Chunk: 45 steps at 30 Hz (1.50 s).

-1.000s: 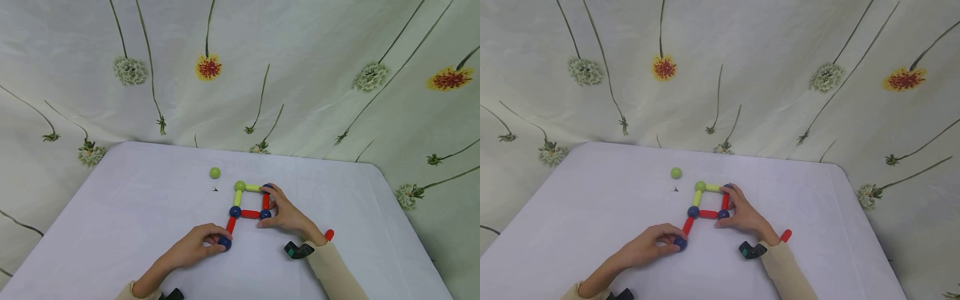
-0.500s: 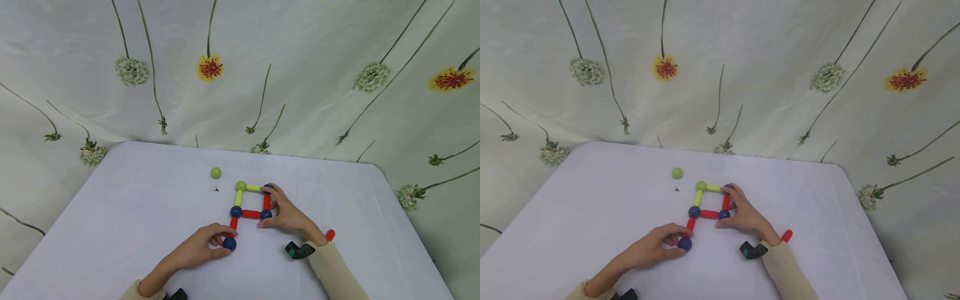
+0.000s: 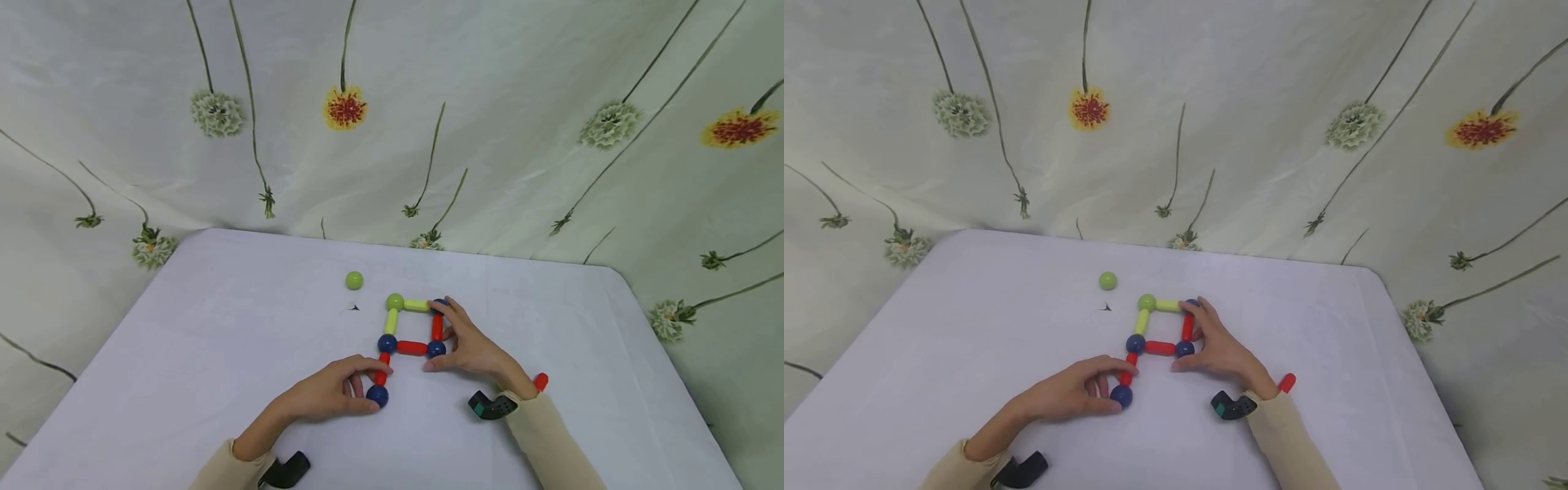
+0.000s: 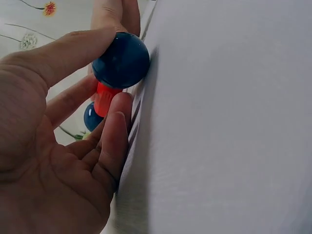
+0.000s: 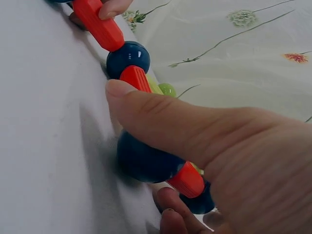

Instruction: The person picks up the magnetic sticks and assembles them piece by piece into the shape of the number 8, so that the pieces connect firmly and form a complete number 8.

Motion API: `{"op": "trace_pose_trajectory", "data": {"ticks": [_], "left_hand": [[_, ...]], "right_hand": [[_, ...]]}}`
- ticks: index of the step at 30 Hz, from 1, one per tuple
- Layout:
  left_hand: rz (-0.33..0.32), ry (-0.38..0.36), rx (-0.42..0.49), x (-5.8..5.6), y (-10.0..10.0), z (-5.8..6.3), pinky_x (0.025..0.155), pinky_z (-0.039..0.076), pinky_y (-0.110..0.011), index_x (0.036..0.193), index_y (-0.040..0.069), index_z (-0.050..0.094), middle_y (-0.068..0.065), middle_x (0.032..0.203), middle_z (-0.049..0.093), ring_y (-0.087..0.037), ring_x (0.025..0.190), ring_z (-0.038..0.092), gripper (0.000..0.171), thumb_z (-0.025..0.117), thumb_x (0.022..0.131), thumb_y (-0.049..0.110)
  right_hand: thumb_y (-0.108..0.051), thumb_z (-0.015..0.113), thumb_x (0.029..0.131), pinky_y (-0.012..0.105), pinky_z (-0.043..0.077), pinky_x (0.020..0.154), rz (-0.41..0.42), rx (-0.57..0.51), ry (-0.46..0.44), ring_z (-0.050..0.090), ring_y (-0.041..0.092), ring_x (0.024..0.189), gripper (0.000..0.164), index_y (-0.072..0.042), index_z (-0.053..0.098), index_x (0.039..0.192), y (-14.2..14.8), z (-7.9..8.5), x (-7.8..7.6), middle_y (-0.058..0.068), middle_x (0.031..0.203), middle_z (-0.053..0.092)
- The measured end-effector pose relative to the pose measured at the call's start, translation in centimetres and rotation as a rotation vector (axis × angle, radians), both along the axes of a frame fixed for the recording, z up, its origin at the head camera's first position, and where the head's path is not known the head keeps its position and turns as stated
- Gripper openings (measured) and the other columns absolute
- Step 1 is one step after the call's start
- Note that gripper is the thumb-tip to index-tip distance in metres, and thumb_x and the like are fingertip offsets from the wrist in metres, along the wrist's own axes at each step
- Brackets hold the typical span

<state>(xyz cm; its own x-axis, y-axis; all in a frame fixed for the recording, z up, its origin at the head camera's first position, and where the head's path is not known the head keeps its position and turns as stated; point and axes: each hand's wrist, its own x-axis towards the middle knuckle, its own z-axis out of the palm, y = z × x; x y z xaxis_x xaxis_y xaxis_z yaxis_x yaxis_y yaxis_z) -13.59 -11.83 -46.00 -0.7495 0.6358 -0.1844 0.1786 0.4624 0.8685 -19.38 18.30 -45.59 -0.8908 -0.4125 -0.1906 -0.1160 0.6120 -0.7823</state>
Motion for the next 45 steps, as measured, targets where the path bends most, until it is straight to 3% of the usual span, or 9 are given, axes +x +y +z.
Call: {"op": "trace_pose_trajectory", "data": {"ticks": [2, 5, 8, 13, 18, 22, 27, 35, 45], "left_hand": [[0.004, -0.007, 0.006, 0.0, 0.0, -0.1, 0.066, 0.048, -0.024, 0.134, 0.025, 0.061, 0.0, 0.11, 0.057, -0.015, 0.083, 0.056, 0.05, 0.078, 0.088, 0.028], [0.008, -0.006, 0.011, 0.0, 0.0, -0.1, 0.066, 0.048, -0.024, 0.135, 0.024, 0.061, 0.0, 0.108, 0.057, -0.015, 0.083, 0.055, 0.05, 0.078, 0.088, 0.029], [0.007, -0.005, 0.02, 0.1, 0.0, -0.1, 0.066, 0.048, -0.023, 0.135, 0.024, 0.061, -0.001, 0.106, 0.057, -0.014, 0.082, 0.055, 0.05, 0.078, 0.088, 0.029], [0.009, -0.008, 0.019, 0.1, 0.0, -0.1, 0.066, 0.047, -0.023, 0.135, 0.024, 0.061, -0.001, 0.106, 0.057, -0.014, 0.082, 0.055, 0.05, 0.078, 0.088, 0.028], [0.007, -0.014, 0.031, 0.2, 0.2, -0.3, 0.066, 0.047, -0.023, 0.134, 0.023, 0.061, -0.001, 0.105, 0.057, -0.015, 0.082, 0.055, 0.049, 0.077, 0.088, 0.027], [0.009, -0.018, 0.027, 0.3, 0.4, -0.3, 0.067, 0.047, -0.023, 0.134, 0.024, 0.061, 0.0, 0.107, 0.057, -0.015, 0.083, 0.055, 0.049, 0.077, 0.088, 0.028], [0.024, -0.018, 0.026, 0.3, 0.2, -0.2, 0.066, 0.047, -0.024, 0.134, 0.025, 0.061, -0.001, 0.11, 0.057, -0.016, 0.083, 0.054, 0.049, 0.078, 0.088, 0.027], [0.019, -0.01, 0.025, 0.3, 0.2, -0.1, 0.066, 0.046, -0.023, 0.135, 0.025, 0.061, -0.001, 0.11, 0.057, -0.015, 0.083, 0.054, 0.05, 0.078, 0.088, 0.027], [0.031, -0.014, 0.016, 0.3, 0.2, 0.4, 0.066, 0.046, -0.024, 0.134, 0.024, 0.061, -0.002, 0.105, 0.057, -0.017, 0.083, 0.055, 0.049, 0.078, 0.088, 0.026]], "right_hand": [[-0.03, 0.09, 0.074, 0.031, 0.047, 0.08, 0.015, 0.003, -0.001, 0.052, 0.021, 0.107, 0.105, -0.029, 0.026, 0.158, 0.3, 0.4, 0.1, 0.012, 0.167, 0.005], [-0.03, 0.089, 0.075, 0.034, 0.05, 0.085, 0.03, 0.016, 0.019, 0.057, 0.022, 0.11, 0.105, -0.025, 0.025, 0.158, 1.0, 1.2, 0.2, 0.013, 0.159, 0.028], [-0.03, 0.089, 0.075, 0.035, 0.051, 0.087, 0.029, 0.041, 0.065, 0.06, 0.024, 0.113, 0.103, -0.02, 0.028, 0.157, 1.8, 2.0, 0.4, 0.012, 0.151, 0.042], [-0.028, 0.087, 0.077, 0.039, 0.051, 0.088, 0.02, 0.084, 0.116, 0.058, 0.03, 0.119, 0.093, -0.015, 0.036, 0.154, 3.5, 2.9, 1.3, 0.012, 0.154, 0.043], [-0.027, 0.085, 0.08, 0.031, 0.05, 0.079, 0.048, 0.149, 0.14, 0.06, 0.02, 0.099, 0.07, -0.01, 0.053, 0.141, 5.4, 3.4, 3.1, 0.007, 0.122, 0.064], [-0.024, 0.084, 0.081, 0.024, 0.044, 0.068, 0.076, 0.188, 0.169, 0.054, 0.011, 0.081, 0.045, -0.01, 0.066, 0.12, 6.7, 3.7, 4.9, 0.0, 0.099, 0.065], [-0.021, 0.084, 0.081, 0.024, 0.043, 0.071, 0.113, 0.226, 0.213, 0.05, 0.011, 0.084, 0.025, -0.017, 0.071, 0.102, 8.0, 3.9, 6.5, -0.004, 0.1, 0.062], [-0.01, 0.081, 0.08, 0.024, 0.044, 0.071, 0.143, 0.275, 0.184, 0.05, 0.008, 0.084, 0.031, -0.018, 0.069, 0.108, 8.8, 3.2, 6.7, -0.007, 0.096, 0.059], [-0.004, 0.076, 0.082, 0.022, 0.047, 0.068, 0.151, 0.242, 0.15, 0.054, 0.003, 0.075, 0.028, -0.013, 0.066, 0.106, 8.7, 3.1, 6.3, -0.005, 0.091, 0.064]]}}
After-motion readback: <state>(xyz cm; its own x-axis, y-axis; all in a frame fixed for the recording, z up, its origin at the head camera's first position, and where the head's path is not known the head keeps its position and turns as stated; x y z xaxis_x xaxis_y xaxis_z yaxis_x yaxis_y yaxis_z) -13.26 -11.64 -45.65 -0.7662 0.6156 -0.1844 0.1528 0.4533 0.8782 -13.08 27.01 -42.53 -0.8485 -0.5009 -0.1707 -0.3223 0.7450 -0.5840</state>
